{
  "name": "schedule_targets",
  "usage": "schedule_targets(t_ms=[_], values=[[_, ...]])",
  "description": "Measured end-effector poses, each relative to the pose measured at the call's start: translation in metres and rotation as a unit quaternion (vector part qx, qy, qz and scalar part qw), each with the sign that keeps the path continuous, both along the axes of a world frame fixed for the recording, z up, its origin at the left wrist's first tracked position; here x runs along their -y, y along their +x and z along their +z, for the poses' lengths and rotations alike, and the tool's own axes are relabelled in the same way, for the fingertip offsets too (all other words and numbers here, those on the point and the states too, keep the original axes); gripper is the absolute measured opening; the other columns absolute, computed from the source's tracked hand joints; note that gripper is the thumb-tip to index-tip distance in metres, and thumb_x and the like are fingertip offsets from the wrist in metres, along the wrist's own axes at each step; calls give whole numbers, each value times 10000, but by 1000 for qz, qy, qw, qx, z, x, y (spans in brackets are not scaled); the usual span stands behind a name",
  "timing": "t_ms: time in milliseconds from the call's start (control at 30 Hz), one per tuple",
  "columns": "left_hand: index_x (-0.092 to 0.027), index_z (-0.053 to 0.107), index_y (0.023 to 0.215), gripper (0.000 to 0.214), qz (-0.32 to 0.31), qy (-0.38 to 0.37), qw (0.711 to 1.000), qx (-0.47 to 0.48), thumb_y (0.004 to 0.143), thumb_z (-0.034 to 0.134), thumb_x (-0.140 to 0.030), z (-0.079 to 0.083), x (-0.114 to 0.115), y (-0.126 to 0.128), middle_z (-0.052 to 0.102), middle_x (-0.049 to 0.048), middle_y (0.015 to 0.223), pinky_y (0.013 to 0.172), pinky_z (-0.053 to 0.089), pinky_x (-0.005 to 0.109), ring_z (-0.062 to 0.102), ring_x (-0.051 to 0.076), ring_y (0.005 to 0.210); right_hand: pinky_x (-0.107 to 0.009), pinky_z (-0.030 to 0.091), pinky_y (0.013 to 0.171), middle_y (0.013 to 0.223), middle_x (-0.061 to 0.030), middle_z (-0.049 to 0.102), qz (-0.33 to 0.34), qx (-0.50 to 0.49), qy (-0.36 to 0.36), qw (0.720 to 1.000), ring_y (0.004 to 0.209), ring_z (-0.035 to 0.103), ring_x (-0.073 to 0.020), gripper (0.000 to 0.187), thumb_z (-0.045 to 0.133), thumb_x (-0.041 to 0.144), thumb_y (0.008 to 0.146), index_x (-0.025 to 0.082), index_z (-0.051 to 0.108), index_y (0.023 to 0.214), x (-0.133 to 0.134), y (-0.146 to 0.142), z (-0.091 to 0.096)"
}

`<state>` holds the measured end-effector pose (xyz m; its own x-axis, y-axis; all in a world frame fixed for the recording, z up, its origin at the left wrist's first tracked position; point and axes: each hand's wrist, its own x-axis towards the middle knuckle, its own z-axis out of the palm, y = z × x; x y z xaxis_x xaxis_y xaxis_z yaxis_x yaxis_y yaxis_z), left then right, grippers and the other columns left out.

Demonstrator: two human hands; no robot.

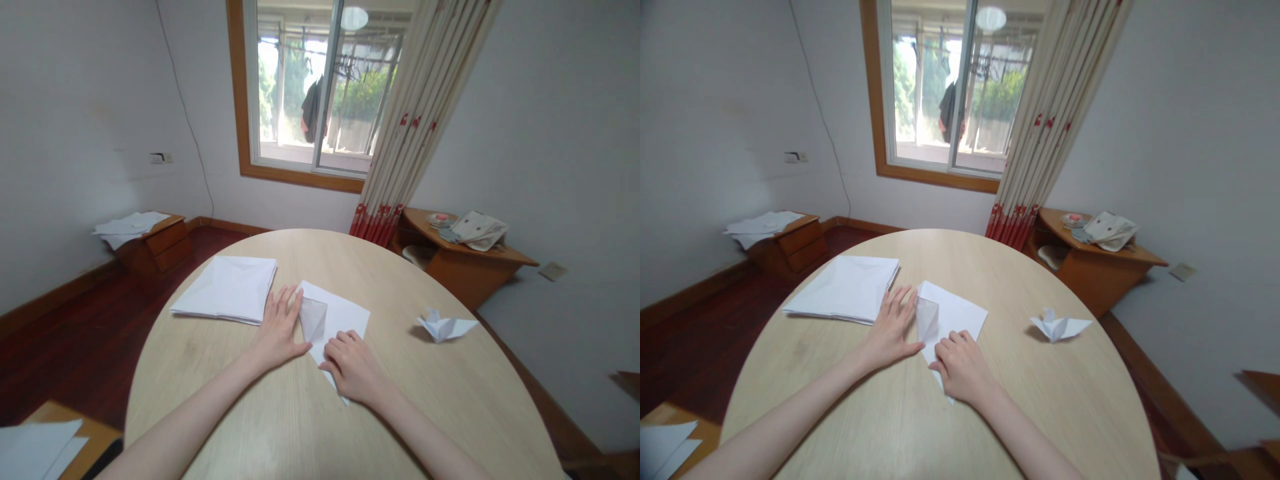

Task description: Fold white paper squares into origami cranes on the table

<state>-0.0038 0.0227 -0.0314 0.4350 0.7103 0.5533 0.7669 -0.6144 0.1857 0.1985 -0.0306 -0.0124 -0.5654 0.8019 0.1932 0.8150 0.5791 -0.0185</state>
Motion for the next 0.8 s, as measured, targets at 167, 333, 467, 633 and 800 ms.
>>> schedule_targets(t_ms=[167, 333, 467, 633, 800], values=[[-152, 104, 1498, 1049, 1, 0, 1000, -1, 675, 708, -394, 1, 1, 1, 257, 197, 1508, 1132, 145, 585, 176, 386, 1412, -323, 350, 758, 786, -17, 617, -3, -22, -9, 1000, 815, 509, -196, 148, 608, 251, 884, 193, 552, 760, 6, 5, 0], [-144, 124, 1494, 1041, 8, 0, 1000, -6, 670, 708, -395, 0, 1, 1, 270, 202, 1497, 1134, 142, 582, 186, 389, 1407, -322, 369, 781, 786, -16, 608, 1, -63, -20, 998, 824, 498, -199, 170, 654, 231, 852, 192, 533, 739, 11, 11, 0], [-140, 136, 1493, 1028, 10, 2, 1000, -13, 676, 705, -398, 0, 1, 1, 263, 207, 1496, 1130, 150, 584, 187, 388, 1405, -346, 379, 837, 787, -13, 601, 17, -93, -32, 995, 835, 505, -203, 169, 649, 225, 854, 198, 526, 740, 14, 15, 0], [-155, 214, 1486, 977, 8, 5, 1000, -22, 677, 718, -373, 3, 3, 1, 231, 197, 1504, 1129, 153, 586, 171, 392, 1405, -401, 297, 1014, 781, 23, 606, 28, -116, -50, 992, 863, 538, -183, 160, 669, 212, 839, 215, 533, 755, 15, 22, 3], [-220, 279, 1468, 896, 4, 13, 1000, -25, 697, 714, -354, 4, 5, 2, 233, 171, 1495, 1125, 149, 593, 179, 393, 1400, -409, 280, 1036, 791, 24, 623, 37, -118, -70, 990, 873, 555, -180, 165, 677, 269, 844, 220, 548, 754, 17, 29, 7]])
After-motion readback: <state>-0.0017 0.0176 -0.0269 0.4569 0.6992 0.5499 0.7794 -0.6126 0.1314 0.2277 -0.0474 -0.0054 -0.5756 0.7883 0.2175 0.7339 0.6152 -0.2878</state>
